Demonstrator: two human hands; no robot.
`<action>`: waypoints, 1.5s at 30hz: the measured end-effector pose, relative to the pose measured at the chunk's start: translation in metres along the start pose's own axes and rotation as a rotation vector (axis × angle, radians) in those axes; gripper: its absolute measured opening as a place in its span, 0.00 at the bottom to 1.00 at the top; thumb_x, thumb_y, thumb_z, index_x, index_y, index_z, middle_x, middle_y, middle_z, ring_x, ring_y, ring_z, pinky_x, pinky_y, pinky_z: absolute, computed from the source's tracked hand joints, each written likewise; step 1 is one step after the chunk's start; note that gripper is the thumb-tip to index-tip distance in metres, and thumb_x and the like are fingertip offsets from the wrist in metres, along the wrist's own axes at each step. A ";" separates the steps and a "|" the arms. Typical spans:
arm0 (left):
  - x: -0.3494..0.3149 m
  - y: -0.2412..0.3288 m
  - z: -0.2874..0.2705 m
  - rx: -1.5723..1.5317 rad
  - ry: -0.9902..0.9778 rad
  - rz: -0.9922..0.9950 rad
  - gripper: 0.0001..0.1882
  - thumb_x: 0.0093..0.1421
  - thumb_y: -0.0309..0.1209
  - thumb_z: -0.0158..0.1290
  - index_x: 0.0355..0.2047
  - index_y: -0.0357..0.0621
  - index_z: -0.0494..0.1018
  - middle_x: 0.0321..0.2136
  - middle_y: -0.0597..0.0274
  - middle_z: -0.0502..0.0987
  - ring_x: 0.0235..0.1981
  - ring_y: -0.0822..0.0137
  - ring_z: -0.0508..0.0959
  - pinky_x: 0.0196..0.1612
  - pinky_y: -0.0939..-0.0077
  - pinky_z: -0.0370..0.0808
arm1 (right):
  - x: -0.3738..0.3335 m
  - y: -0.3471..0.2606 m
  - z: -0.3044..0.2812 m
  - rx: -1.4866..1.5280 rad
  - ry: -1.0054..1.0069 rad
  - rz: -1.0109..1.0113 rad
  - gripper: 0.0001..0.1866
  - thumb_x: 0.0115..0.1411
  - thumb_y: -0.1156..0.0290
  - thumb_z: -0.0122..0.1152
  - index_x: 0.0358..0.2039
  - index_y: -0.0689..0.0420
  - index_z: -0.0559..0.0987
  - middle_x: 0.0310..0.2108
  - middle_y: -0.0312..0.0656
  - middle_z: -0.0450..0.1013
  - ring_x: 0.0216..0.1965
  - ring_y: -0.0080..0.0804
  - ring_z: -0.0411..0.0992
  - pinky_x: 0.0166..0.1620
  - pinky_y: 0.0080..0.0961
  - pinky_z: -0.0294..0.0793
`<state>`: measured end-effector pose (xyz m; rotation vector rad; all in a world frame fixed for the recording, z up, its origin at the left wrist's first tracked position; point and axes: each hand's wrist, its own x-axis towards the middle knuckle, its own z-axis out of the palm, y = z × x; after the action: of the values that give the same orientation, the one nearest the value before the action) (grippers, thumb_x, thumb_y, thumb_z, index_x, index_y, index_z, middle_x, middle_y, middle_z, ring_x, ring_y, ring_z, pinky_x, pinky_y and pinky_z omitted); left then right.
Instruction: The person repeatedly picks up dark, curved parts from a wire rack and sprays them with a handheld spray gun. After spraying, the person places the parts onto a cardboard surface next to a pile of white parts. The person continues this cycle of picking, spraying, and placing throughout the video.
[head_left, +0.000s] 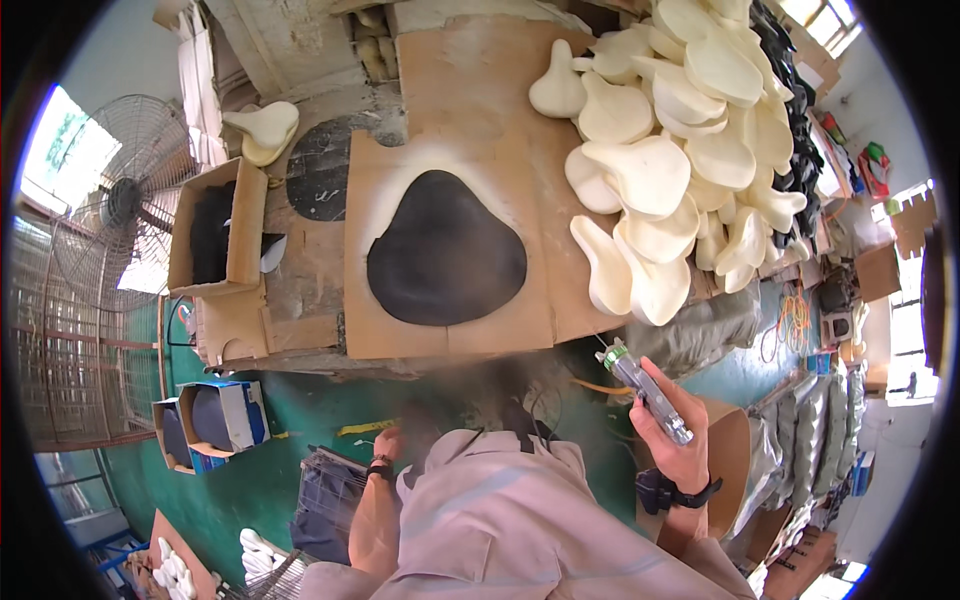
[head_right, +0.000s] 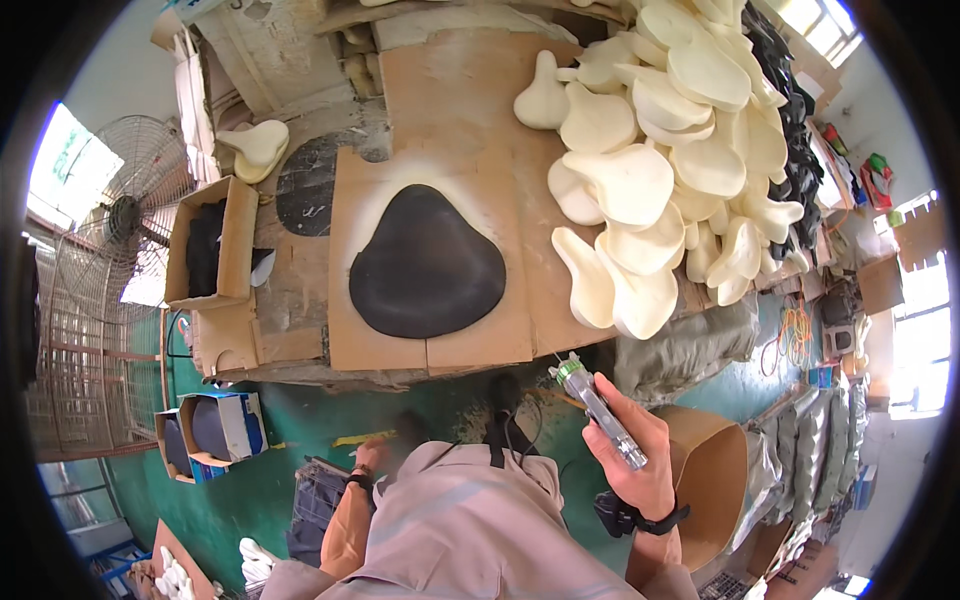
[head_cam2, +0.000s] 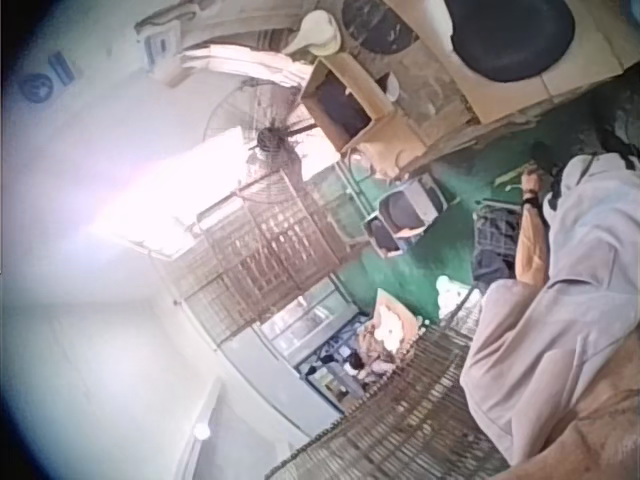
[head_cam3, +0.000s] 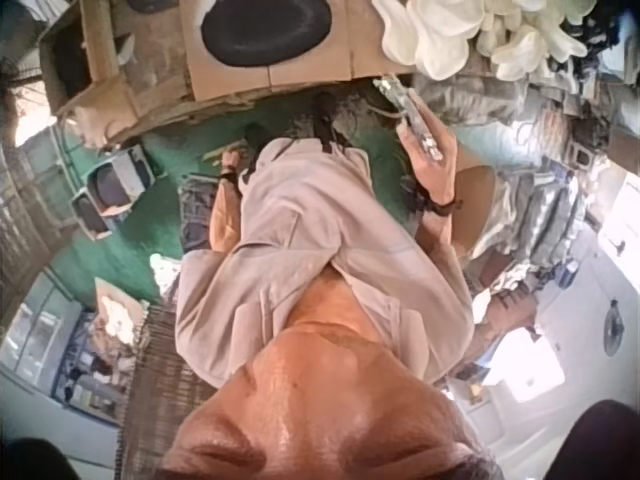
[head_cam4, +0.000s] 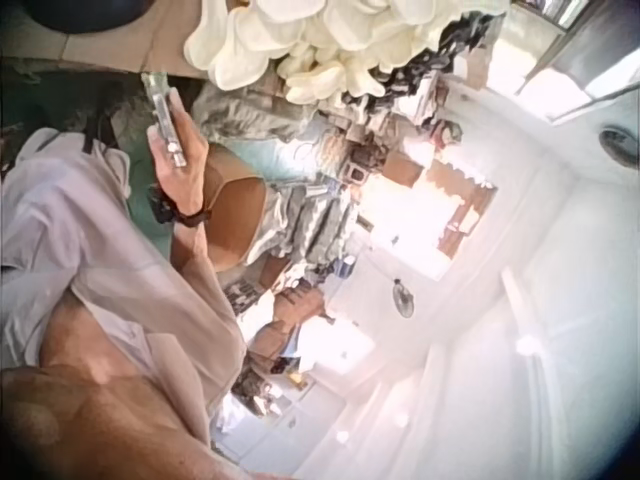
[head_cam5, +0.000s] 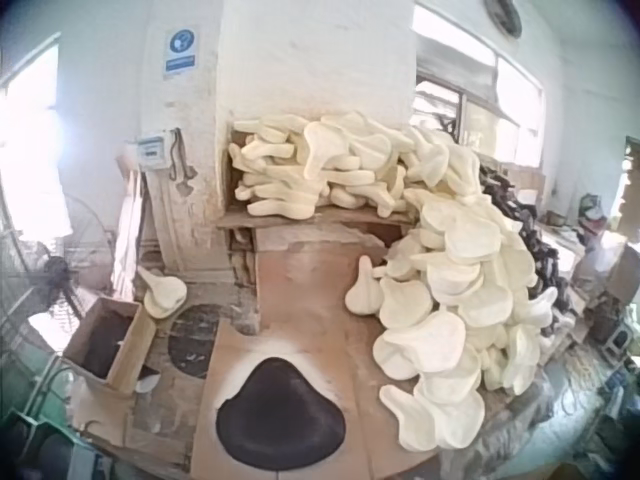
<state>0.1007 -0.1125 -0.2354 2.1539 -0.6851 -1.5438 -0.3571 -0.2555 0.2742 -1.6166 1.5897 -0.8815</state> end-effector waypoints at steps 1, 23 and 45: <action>-0.003 -0.003 -0.001 -0.010 0.025 0.017 0.21 0.52 0.30 0.58 0.47 0.36 0.79 0.37 0.51 0.83 0.38 0.62 0.83 0.42 0.69 0.80 | 0.006 0.000 0.003 -0.001 -0.003 -0.021 0.27 0.57 0.79 0.64 0.59 0.63 0.74 0.37 0.45 0.79 0.32 0.31 0.75 0.39 0.25 0.74; -0.073 -0.028 0.018 -0.125 0.351 -0.248 0.21 0.48 0.29 0.54 0.45 0.53 0.82 0.43 0.55 0.83 0.49 0.52 0.80 0.54 0.63 0.76 | 0.031 -0.042 0.042 -0.179 -0.304 0.093 0.18 0.63 0.69 0.65 0.48 0.71 0.78 0.42 0.52 0.79 0.39 0.38 0.74 0.46 0.35 0.72; -0.034 -0.019 -0.006 -0.260 0.098 -0.141 0.20 0.51 0.26 0.60 0.46 0.36 0.77 0.32 0.54 0.83 0.30 0.62 0.83 0.30 0.67 0.82 | 0.031 -0.022 0.017 -0.135 -0.141 -0.130 0.25 0.56 0.80 0.63 0.56 0.66 0.74 0.36 0.48 0.79 0.34 0.35 0.77 0.40 0.26 0.75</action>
<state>0.1002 -0.0763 -0.2189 2.1000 -0.2873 -1.4924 -0.3309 -0.2856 0.2839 -1.8524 1.4862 -0.7213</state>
